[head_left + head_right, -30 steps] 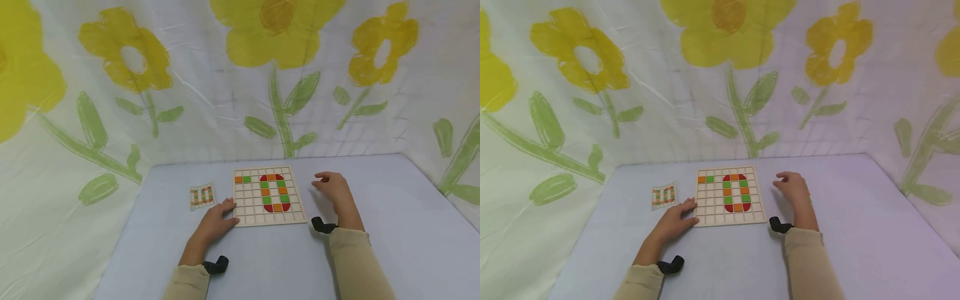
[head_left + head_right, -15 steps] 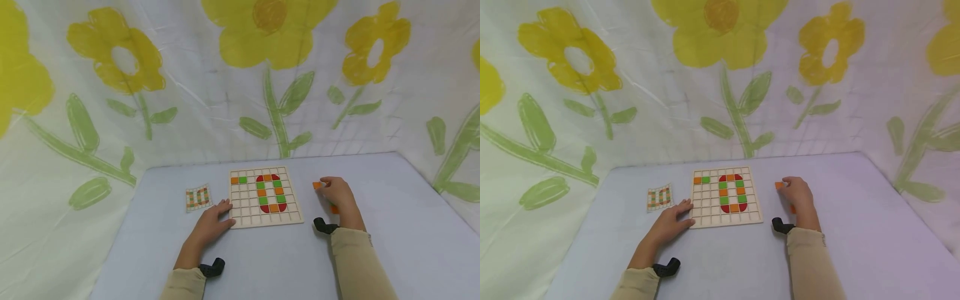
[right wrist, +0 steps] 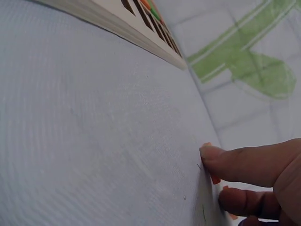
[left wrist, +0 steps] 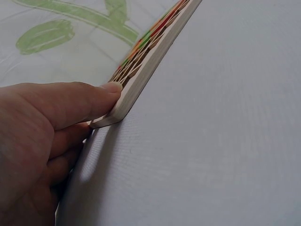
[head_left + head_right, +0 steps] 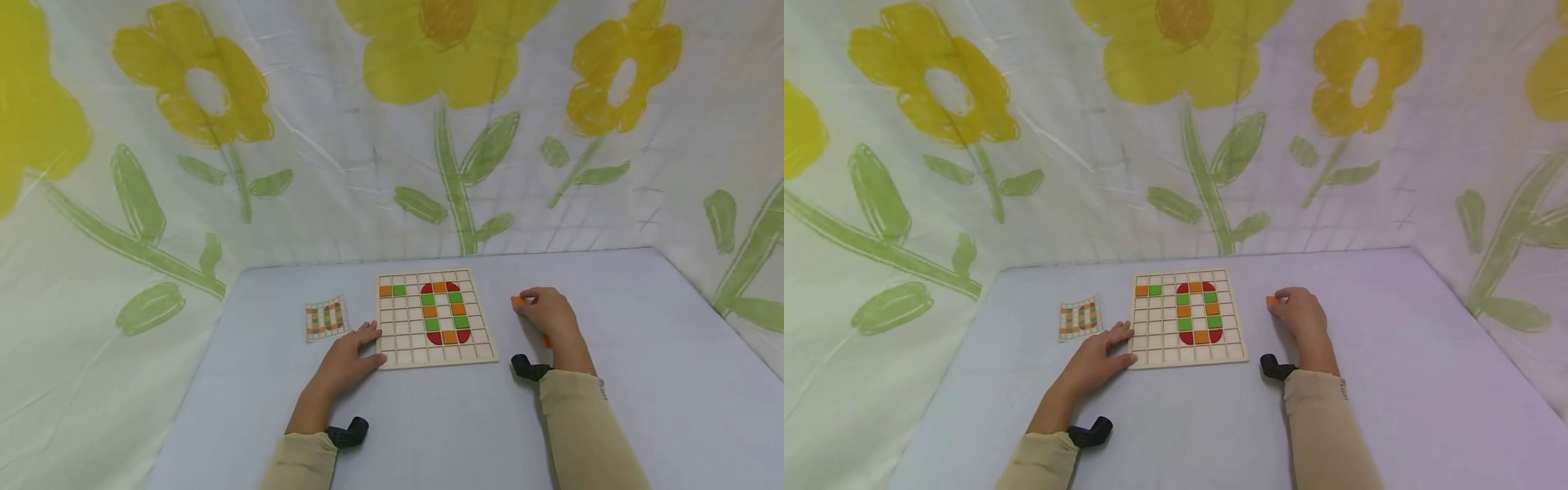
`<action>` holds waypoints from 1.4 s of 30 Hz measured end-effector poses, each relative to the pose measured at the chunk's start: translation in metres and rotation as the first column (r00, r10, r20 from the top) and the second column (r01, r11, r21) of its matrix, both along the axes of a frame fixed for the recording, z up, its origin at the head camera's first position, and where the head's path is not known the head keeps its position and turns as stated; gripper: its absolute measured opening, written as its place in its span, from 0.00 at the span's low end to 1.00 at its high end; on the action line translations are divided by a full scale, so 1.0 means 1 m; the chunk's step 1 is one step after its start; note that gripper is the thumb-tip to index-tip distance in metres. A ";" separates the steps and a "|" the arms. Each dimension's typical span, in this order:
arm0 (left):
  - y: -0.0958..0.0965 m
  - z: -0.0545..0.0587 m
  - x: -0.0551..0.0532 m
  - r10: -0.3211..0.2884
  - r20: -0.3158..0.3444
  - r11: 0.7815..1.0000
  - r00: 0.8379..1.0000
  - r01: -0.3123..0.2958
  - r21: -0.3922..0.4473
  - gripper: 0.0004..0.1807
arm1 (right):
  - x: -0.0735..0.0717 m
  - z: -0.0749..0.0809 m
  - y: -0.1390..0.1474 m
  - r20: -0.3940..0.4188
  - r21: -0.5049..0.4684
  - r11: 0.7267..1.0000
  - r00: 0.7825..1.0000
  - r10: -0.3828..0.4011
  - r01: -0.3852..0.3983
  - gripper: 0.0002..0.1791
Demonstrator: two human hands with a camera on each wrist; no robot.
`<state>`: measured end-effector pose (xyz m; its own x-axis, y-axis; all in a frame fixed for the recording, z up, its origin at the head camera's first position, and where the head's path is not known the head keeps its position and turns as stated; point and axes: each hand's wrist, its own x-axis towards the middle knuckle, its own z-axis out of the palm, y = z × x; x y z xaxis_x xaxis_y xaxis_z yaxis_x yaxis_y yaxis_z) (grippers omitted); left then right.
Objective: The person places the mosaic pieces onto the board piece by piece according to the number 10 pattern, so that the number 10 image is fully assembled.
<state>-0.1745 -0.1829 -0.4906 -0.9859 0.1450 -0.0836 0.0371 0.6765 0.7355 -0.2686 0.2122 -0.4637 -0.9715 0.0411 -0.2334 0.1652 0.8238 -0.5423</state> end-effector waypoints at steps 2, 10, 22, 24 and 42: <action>0.000 0.000 0.000 0.000 -0.004 1.000 1.000 0.000 -0.001 0.29 | 0.000 0.000 -0.001 -0.009 0.005 1.000 1.000 0.003 -0.002 0.25; 0.001 0.002 0.001 0.000 -0.006 1.000 1.000 0.000 0.003 0.29 | -0.001 0.000 -0.005 -0.024 0.006 1.000 1.000 0.005 -0.004 0.24; 0.001 0.002 0.000 0.011 0.008 1.000 1.000 -0.011 -0.008 0.29 | -0.004 -0.002 -0.005 -0.042 0.002 0.998 0.997 0.066 -0.066 0.23; 0.002 0.001 -0.001 0.012 0.011 1.000 1.000 -0.012 -0.012 0.29 | -0.005 -0.002 -0.007 -0.070 0.010 0.997 0.995 0.072 -0.071 0.23; -0.001 0.002 0.001 -0.012 0.002 1.000 1.000 0.012 0.016 0.30 | 0.000 0.015 -0.131 -0.281 0.086 0.886 0.842 0.460 -0.455 0.15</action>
<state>-0.1738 -0.1836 -0.4884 -0.9839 0.1580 -0.0831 0.0436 0.6639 0.7466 -0.2686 0.0808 -0.4486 -0.9044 -0.4233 0.0532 -0.3924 0.7762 -0.4935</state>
